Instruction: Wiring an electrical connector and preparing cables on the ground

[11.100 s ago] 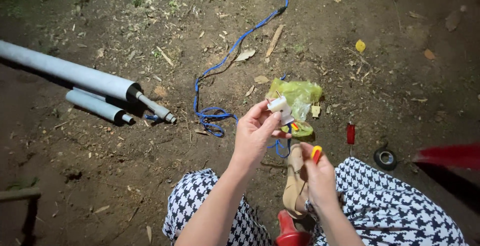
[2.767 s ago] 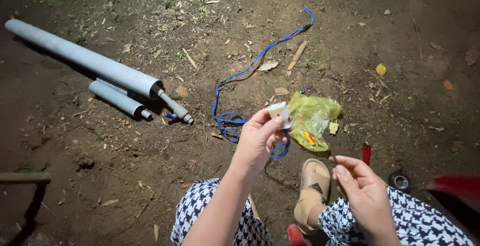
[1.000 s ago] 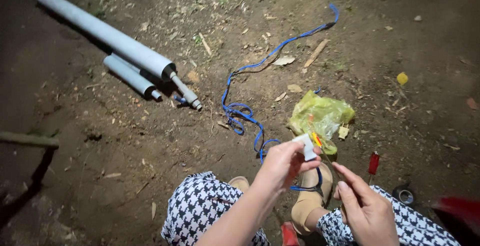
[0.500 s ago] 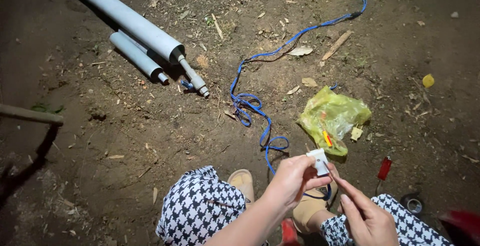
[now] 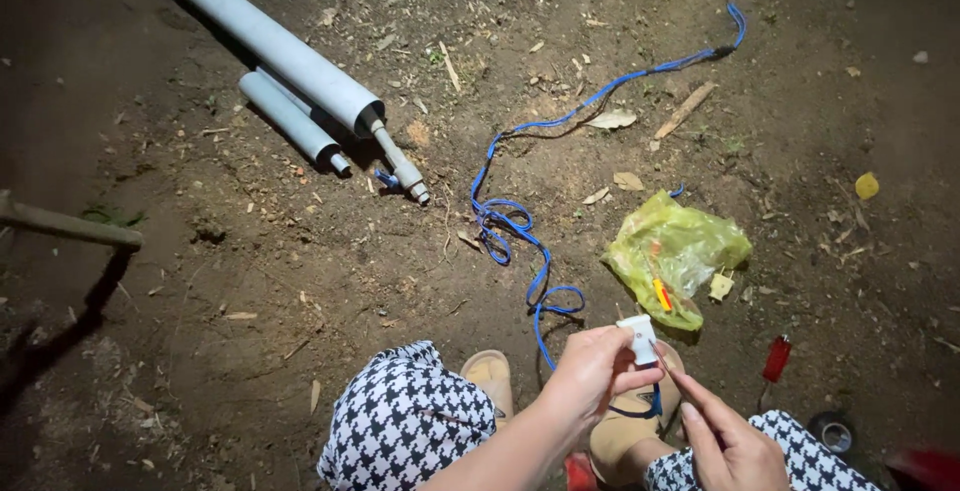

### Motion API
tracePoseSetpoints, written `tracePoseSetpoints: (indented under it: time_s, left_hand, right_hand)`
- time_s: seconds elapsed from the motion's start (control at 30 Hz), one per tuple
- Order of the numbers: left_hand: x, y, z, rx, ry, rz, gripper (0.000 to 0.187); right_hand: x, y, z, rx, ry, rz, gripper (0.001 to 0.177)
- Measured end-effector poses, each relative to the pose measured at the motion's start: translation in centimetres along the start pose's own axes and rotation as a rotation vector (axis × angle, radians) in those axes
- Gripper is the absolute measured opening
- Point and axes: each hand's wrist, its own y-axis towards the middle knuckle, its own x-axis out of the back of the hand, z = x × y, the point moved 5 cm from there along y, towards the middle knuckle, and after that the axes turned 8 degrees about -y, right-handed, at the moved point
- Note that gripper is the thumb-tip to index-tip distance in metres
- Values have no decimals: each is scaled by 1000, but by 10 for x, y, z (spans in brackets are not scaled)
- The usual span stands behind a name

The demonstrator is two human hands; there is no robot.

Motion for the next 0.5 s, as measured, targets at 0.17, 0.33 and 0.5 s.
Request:
tracePoseSetpoints:
  time_s: [0.17,0.33,0.5]
  left_hand:
    - [8,10,8,-9,17,-14,18]
    - [9,8,4,-4,43,-33,11]
    - [2,-2,-1,13,66,-44,19]
  right_hand:
    - [-5,0,-4,32,3,5,47]
    - [-9,2,-12,-91,-96,54,49]
    - [-2,1,2,-138,-21,58,46]
